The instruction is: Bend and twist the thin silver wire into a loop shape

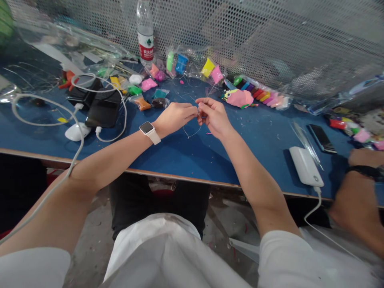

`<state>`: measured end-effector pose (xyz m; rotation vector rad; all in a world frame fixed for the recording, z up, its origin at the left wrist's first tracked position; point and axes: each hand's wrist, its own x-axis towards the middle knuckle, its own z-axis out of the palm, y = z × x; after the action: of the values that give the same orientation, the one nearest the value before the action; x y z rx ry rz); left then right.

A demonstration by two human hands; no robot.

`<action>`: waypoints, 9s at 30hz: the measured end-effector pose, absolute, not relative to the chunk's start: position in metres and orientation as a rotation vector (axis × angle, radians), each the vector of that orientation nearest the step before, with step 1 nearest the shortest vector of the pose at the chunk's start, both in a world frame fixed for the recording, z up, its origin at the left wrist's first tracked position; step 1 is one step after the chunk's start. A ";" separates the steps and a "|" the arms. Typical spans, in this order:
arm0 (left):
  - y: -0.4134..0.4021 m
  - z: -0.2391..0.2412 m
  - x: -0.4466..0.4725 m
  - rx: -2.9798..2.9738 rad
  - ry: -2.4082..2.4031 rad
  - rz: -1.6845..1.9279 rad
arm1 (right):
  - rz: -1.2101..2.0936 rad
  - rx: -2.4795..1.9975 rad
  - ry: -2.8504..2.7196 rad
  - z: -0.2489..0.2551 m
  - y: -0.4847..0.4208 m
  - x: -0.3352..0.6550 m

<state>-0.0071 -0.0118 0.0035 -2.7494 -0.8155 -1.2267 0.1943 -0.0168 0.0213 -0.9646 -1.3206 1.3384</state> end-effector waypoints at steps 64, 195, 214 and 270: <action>-0.013 0.007 -0.009 -2.569 -0.899 -0.745 | 1.404 -1.099 -1.164 0.025 -0.019 0.193; -0.011 0.019 -0.002 -2.998 -1.369 -1.922 | 0.483 -0.803 -1.726 0.008 -0.013 0.203; -0.016 0.016 -0.005 -2.671 -1.163 -1.373 | 0.609 -0.923 -1.615 0.011 -0.016 0.196; -0.025 0.025 -0.006 -2.713 -1.287 -1.424 | 0.791 -0.960 -1.532 0.002 -0.005 0.200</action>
<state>-0.0058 -0.0246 0.0247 -2.7133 -1.2868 -1.4237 0.2001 -0.0045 0.0020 -0.9601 -1.5322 0.7912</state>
